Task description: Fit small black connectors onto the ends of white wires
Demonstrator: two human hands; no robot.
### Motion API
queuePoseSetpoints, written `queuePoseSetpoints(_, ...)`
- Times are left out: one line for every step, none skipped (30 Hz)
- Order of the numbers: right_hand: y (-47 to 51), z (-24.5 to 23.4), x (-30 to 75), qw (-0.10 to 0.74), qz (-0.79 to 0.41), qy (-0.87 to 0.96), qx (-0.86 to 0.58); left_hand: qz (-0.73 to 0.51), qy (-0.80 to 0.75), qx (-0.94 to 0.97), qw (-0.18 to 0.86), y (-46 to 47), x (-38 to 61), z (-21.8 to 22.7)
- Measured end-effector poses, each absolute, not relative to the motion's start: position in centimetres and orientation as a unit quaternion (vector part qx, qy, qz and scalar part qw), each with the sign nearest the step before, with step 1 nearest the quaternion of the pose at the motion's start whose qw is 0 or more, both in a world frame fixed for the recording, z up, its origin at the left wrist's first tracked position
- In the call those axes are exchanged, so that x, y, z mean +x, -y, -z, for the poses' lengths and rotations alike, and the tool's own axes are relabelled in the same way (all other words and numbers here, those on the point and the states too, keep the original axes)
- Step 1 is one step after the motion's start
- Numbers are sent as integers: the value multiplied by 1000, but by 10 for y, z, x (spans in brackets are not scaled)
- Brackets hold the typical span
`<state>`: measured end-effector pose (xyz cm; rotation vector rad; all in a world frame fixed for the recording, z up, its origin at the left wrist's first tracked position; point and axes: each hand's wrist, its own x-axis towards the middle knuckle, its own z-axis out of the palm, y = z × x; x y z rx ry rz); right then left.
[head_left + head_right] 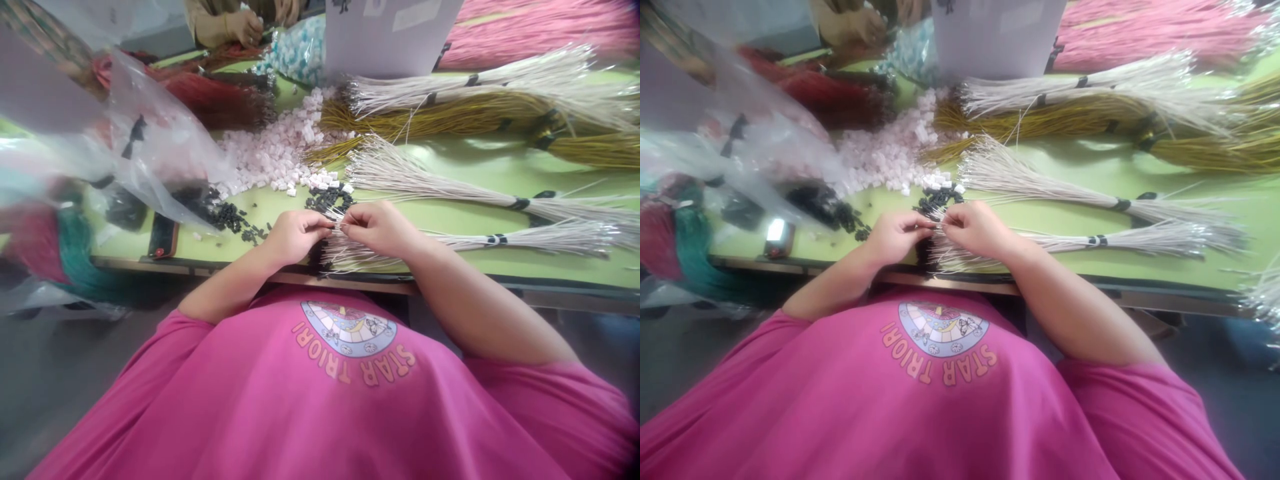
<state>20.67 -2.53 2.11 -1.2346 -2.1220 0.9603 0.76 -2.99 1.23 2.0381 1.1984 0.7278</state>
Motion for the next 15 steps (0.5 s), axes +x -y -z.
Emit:
queuePoseSetpoints(25,-21,207,251,-355,778,-454,-272,-457,786,317,30,7,-12)
queuePoseSetpoints(26,-21,207,252,-358,776,-454,-266,-455,793,305,30,7,-12)
queuePoseSetpoints(26,-21,207,252,-361,775,-453,-261,-455,800,291,30,7,-13)
queuePoseSetpoints(26,-22,207,252,-362,775,-452,-259,-454,807,275,30,6,-13)
queuePoseSetpoints(26,-22,207,251,-363,776,-451,-257,-454,812,262,30,6,-13)
queuePoseSetpoints(26,-22,207,251,-361,776,-452,-257,-454,814,255,30,6,-14)
queuePoseSetpoints(26,-22,207,251,-359,777,-452,-256,-453,815,255,30,6,-14)
queuePoseSetpoints(25,-21,207,252,-357,778,-451,-255,-452,813,262,30,6,-14)
queuePoseSetpoints(25,-21,206,253,-356,779,-450,-254,-452,811,272,30,6,-13)
queuePoseSetpoints(25,-20,206,254,-355,780,-449,-252,-451,809,281,30,6,-13)
queuePoseSetpoints(25,-19,206,254,-356,781,-446,-251,-452,807,286,30,7,-13)
queuePoseSetpoints(25,-18,206,254,-356,782,-444,-251,-452,806,287,30,8,-12)
queuePoseSetpoints(25,-18,205,253,-358,783,-442,-251,-452,808,284,31,8,-12)
queuePoseSetpoints(24,-17,206,252,-361,782,-441,-253,-449,810,278,32,9,-13)
queuePoseSetpoints(24,-17,206,255,-366,780,-438,-259,-443,815,269,33,9,-14)
